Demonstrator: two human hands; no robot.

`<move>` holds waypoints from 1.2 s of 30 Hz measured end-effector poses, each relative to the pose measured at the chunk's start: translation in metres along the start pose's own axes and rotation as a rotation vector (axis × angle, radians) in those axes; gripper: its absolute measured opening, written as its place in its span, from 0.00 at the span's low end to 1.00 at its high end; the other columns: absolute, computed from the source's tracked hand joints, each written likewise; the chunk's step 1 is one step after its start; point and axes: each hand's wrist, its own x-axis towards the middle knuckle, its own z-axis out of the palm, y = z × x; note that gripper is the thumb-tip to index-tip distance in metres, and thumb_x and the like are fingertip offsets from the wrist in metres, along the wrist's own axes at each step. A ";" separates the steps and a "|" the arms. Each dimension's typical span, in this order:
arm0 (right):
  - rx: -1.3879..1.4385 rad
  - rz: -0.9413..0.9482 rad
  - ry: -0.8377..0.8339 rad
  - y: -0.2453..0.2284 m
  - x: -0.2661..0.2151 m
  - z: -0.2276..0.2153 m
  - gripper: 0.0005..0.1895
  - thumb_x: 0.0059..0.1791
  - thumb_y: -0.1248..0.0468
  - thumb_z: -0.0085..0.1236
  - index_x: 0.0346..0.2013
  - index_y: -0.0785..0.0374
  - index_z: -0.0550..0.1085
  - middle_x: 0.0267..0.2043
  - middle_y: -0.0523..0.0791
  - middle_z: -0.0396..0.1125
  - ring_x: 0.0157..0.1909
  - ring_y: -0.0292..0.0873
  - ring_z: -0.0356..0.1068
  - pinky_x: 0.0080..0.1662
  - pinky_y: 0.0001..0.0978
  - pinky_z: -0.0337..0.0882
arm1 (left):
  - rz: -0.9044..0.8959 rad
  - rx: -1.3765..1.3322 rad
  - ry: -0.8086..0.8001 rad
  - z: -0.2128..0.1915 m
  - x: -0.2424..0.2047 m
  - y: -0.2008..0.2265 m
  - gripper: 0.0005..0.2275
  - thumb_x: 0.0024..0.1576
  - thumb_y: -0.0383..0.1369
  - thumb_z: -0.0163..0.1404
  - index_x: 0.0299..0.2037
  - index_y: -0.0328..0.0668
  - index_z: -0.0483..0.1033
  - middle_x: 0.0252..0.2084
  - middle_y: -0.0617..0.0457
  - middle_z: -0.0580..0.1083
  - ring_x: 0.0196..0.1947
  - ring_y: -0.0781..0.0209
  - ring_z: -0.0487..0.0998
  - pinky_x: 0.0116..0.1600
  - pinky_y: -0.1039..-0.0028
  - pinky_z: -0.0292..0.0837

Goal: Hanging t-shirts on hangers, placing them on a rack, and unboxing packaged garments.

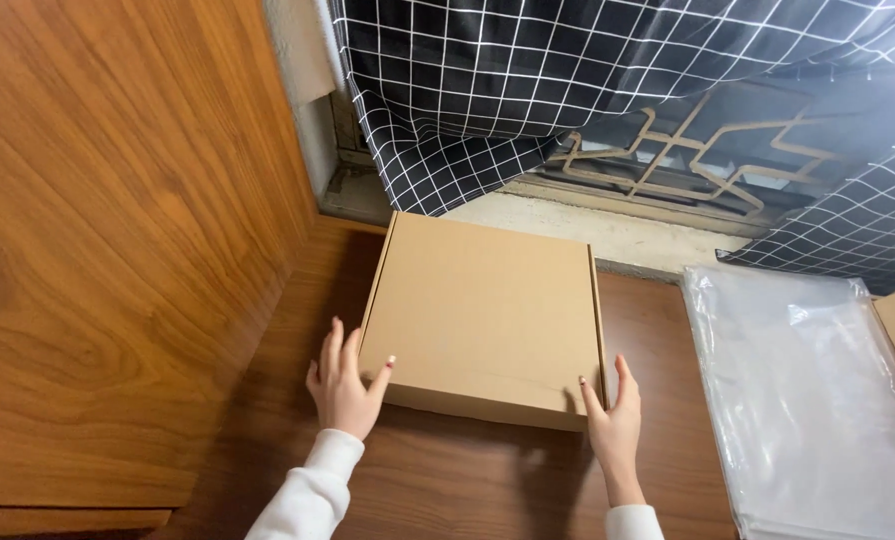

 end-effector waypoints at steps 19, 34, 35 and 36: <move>0.245 0.470 -0.106 0.006 -0.036 -0.001 0.28 0.49 0.51 0.54 0.58 0.63 0.65 0.60 0.59 0.58 0.58 0.62 0.60 0.54 0.48 0.66 | -0.734 -0.275 -0.478 -0.006 -0.020 -0.016 0.31 0.55 0.63 0.31 0.59 0.53 0.65 0.55 0.47 0.71 0.59 0.47 0.67 0.60 0.59 0.62; 0.104 0.420 -0.156 0.026 -0.026 -0.013 0.32 0.49 0.44 0.50 0.63 0.56 0.60 0.61 0.61 0.56 0.60 0.64 0.57 0.53 0.54 0.65 | -1.018 -0.861 -0.193 -0.026 -0.022 -0.005 0.32 0.54 0.56 0.48 0.57 0.35 0.58 0.40 0.40 0.67 0.39 0.56 0.72 0.51 0.58 0.72; -0.055 0.357 -0.183 -0.009 -0.035 -0.021 0.39 0.47 0.43 0.51 0.66 0.59 0.53 0.63 0.62 0.51 0.63 0.64 0.53 0.56 0.61 0.58 | -1.022 -0.884 -0.204 -0.033 -0.023 -0.002 0.33 0.53 0.55 0.50 0.57 0.33 0.58 0.39 0.41 0.66 0.36 0.57 0.70 0.53 0.55 0.70; -0.214 0.292 -0.208 -0.043 -0.043 -0.030 0.47 0.45 0.42 0.51 0.69 0.63 0.46 0.65 0.63 0.47 0.66 0.65 0.49 0.59 0.67 0.51 | -1.025 -0.906 -0.215 -0.040 -0.024 0.001 0.33 0.52 0.53 0.51 0.57 0.31 0.59 0.38 0.41 0.65 0.33 0.57 0.68 0.55 0.52 0.68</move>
